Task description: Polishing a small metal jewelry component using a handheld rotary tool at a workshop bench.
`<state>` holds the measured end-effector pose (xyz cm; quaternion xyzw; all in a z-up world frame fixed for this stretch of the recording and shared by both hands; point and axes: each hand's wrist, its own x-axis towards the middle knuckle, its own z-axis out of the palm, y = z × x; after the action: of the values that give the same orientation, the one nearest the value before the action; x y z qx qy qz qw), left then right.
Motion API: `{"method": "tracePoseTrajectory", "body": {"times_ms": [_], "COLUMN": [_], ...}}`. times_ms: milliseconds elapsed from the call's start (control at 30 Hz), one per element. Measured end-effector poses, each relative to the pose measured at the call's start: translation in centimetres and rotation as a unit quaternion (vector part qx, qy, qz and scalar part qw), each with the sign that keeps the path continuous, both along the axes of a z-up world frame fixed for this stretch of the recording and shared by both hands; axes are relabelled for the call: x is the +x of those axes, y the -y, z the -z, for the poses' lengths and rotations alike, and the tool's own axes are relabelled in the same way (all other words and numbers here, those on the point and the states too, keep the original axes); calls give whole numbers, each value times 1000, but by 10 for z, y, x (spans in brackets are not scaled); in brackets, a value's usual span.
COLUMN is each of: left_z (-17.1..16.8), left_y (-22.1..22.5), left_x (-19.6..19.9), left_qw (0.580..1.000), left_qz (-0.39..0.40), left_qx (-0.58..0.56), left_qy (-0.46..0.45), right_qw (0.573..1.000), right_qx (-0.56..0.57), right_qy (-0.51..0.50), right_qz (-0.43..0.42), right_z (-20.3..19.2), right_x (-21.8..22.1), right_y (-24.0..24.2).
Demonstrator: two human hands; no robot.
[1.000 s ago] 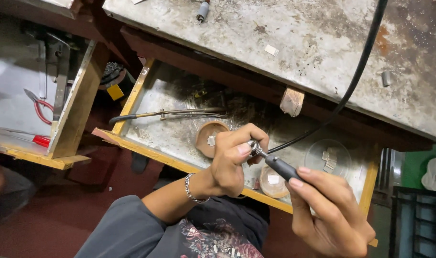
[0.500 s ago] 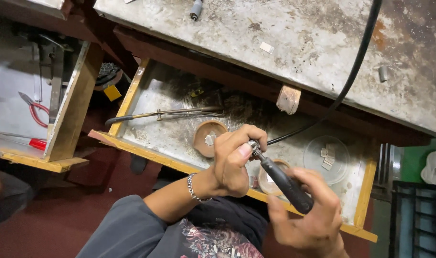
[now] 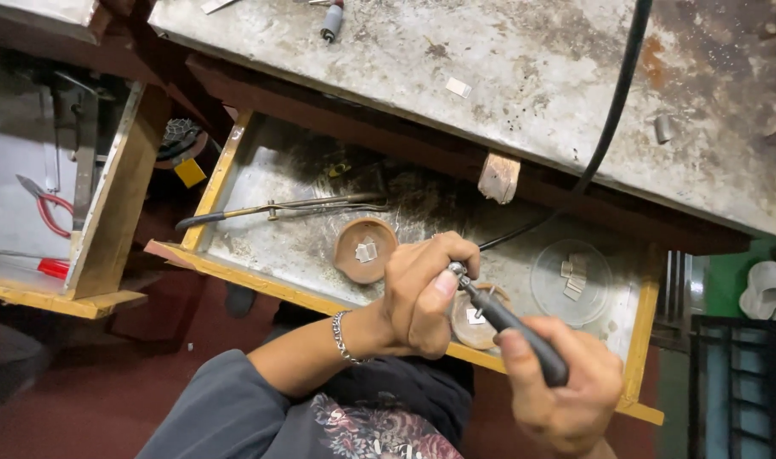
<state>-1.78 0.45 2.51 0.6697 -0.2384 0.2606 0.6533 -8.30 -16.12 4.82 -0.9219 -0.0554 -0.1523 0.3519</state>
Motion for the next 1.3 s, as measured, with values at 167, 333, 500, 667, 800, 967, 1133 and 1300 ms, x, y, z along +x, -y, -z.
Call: {"method": "tracePoseTrajectory", "body": {"times_ms": [167, 333, 500, 667, 800, 967, 1133, 1300], "left_z": [0, -3, -7, -6, 0, 2, -7, -30], "left_y": [-4, -11, -9, -10, -8, -8, -23, -32], "left_x": [3, 4, -1, -1, 2, 9, 36, 39], "left_qw": [995, 987, 982, 985, 978, 945, 854, 660], "left_qz": [63, 70, 61, 61, 82, 112, 167, 265], "left_qx": [-49, -104, -134, -122, -149, -243, -436, -635], "left_qy": [-62, -105, -115, -105, -119, -188, -229, -302], "right_qw": [988, 957, 936, 876, 904, 894, 808, 906], "right_qx": [137, 110, -140, -328, -304, -255, -380, 155], "right_qy": [-37, 202, 269, 285, 240, 331, 416, -134], "right_qz": [56, 178, 179, 208, 183, 165, 175, -371], "right_z": [-4, 7, 48, 63, 73, 48, 100, 121], "right_x": [-3, 39, 119, 158, 173, 146, 10, -13], "right_y": [4, 52, 152, 166, 165, 122, 49, -62]}}
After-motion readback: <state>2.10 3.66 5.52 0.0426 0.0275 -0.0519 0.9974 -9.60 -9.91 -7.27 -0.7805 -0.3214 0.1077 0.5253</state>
